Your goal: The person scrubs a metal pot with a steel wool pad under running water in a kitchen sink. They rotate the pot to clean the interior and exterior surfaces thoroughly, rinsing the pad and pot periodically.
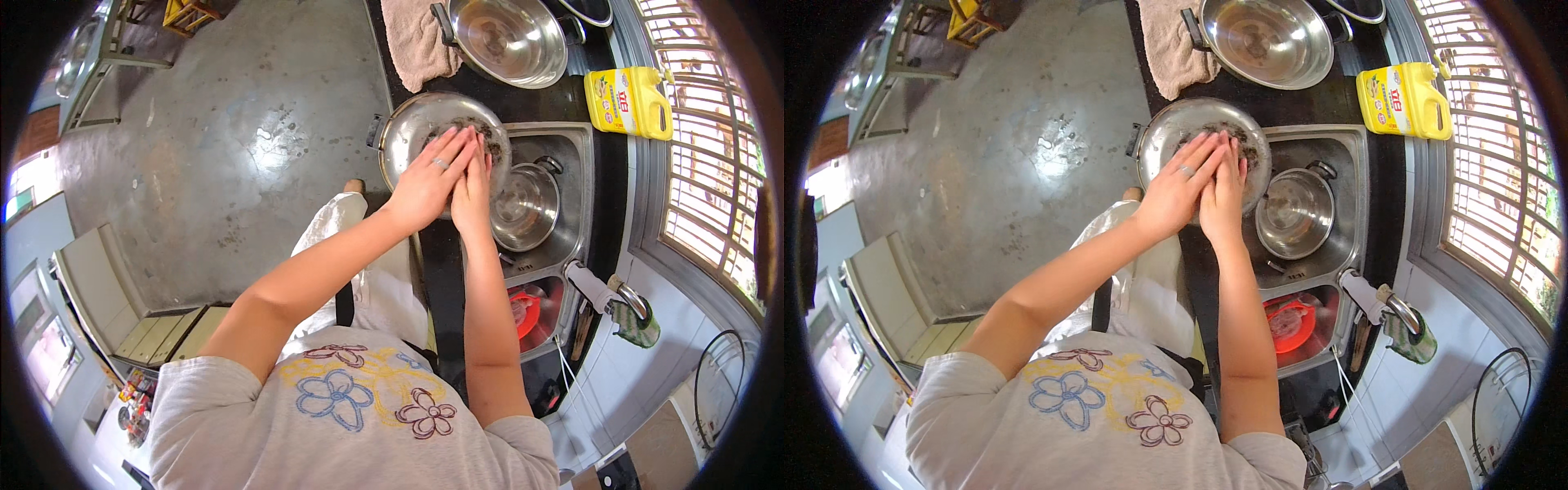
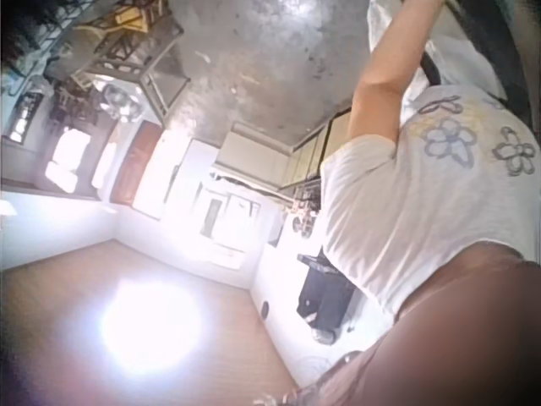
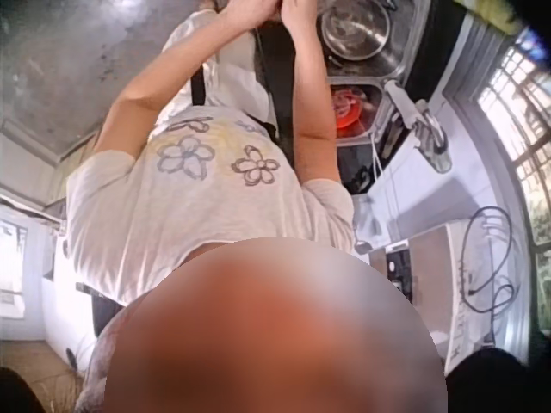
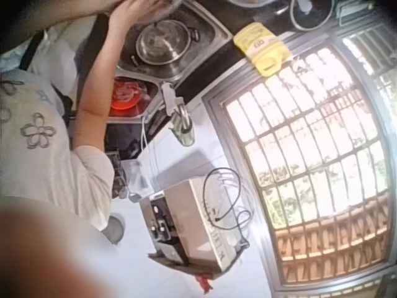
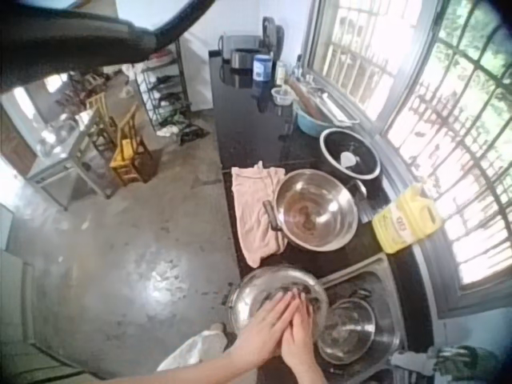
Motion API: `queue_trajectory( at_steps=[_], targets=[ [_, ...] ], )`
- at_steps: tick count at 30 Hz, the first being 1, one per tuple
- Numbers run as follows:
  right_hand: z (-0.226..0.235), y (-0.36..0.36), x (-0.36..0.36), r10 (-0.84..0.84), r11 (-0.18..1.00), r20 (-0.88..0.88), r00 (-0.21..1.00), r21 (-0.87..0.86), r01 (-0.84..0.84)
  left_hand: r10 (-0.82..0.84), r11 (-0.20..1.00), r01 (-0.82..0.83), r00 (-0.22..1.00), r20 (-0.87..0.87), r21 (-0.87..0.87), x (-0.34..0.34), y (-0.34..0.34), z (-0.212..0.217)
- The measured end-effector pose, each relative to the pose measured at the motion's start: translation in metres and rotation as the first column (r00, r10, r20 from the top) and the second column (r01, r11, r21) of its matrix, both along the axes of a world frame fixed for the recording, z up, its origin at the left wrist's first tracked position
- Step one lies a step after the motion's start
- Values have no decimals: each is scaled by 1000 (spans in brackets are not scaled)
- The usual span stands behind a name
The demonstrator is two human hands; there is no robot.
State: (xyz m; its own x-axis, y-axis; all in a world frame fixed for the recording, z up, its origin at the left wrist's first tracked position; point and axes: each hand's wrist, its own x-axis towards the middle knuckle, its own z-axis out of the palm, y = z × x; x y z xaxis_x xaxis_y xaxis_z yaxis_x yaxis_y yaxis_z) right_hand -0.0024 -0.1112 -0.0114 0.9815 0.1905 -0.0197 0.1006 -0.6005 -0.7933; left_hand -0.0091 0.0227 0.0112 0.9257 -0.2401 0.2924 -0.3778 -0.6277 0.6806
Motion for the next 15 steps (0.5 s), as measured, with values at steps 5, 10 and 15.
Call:
queue_trajectory(
  at_steps=[5, 10, 15],
  targets=[
    [11, 4, 3, -85, 992, 104, 991, 106, 74, -62, 994, 60, 998, 16, 94, 15, 21, -12],
    [5, 7, 4, -99, 989, 255, 962, -83, 123, -79, 990, 86, 995, -68, 113, -23, 48, -1],
    [15, 5, 7, 96, 960, 244, 965, -280, -24, 122, 989, -119, 992, -31, 88, 49, 32, 2]
  ],
)
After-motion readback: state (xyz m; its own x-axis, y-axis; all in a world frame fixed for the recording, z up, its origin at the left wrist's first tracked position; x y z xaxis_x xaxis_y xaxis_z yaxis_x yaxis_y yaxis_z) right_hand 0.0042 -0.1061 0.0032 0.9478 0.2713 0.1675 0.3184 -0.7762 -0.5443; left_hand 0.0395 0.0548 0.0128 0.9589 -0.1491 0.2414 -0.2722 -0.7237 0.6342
